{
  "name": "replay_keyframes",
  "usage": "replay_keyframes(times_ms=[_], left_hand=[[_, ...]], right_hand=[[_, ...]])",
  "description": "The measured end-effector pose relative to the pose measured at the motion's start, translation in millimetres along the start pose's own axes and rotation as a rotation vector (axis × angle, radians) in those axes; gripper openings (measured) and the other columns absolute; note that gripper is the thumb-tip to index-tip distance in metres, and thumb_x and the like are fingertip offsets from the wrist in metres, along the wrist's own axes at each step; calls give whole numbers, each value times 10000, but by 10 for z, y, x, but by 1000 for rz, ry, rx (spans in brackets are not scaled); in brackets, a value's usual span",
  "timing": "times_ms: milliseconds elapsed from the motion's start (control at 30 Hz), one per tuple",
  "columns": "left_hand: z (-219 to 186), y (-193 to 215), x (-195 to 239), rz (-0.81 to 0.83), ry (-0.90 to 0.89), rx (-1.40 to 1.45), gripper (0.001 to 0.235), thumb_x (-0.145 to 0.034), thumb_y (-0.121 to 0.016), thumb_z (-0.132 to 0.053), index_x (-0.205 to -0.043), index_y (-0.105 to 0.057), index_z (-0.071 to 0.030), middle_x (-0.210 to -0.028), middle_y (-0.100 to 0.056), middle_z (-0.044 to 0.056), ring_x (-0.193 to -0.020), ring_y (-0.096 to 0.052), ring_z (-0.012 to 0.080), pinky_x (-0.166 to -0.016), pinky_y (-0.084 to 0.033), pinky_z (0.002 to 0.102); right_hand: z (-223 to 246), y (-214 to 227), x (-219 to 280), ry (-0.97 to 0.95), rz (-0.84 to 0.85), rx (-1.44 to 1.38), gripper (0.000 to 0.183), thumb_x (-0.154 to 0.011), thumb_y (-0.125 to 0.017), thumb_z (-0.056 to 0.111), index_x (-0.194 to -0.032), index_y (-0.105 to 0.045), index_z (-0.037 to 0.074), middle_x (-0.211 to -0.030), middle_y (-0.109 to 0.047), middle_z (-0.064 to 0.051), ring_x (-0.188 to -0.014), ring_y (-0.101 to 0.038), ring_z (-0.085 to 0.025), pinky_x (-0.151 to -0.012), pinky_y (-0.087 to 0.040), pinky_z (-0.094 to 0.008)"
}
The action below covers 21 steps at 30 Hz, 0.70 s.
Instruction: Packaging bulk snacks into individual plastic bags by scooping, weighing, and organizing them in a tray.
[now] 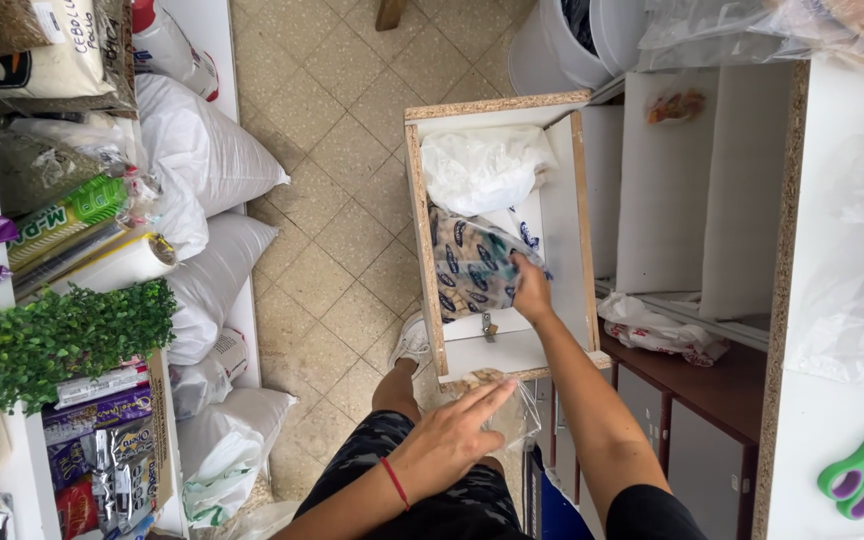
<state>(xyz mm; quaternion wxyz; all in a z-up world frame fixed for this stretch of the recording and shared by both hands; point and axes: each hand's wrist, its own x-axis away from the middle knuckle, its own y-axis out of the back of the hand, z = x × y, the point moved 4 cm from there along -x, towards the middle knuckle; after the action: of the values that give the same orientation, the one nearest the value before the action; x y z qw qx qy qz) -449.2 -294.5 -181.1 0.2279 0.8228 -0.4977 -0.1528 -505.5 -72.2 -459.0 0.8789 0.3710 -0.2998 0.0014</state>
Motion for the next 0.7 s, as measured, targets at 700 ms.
replay_keyframes(times_ms=[700], left_hand=[[94, -147, -10, 48, 8, -98, 203, -766, -652, 129, -683, -569, -36, -1486, -388, 299, -1333, -447, 444, -765, -598, 445]], right_hand=[[-379, 135, -37, -56, -252, 813, 228, -839, -622, 104, -1049, -542, 142, -806, -660, -49, -674, -650, -272, -541, -514, -420]])
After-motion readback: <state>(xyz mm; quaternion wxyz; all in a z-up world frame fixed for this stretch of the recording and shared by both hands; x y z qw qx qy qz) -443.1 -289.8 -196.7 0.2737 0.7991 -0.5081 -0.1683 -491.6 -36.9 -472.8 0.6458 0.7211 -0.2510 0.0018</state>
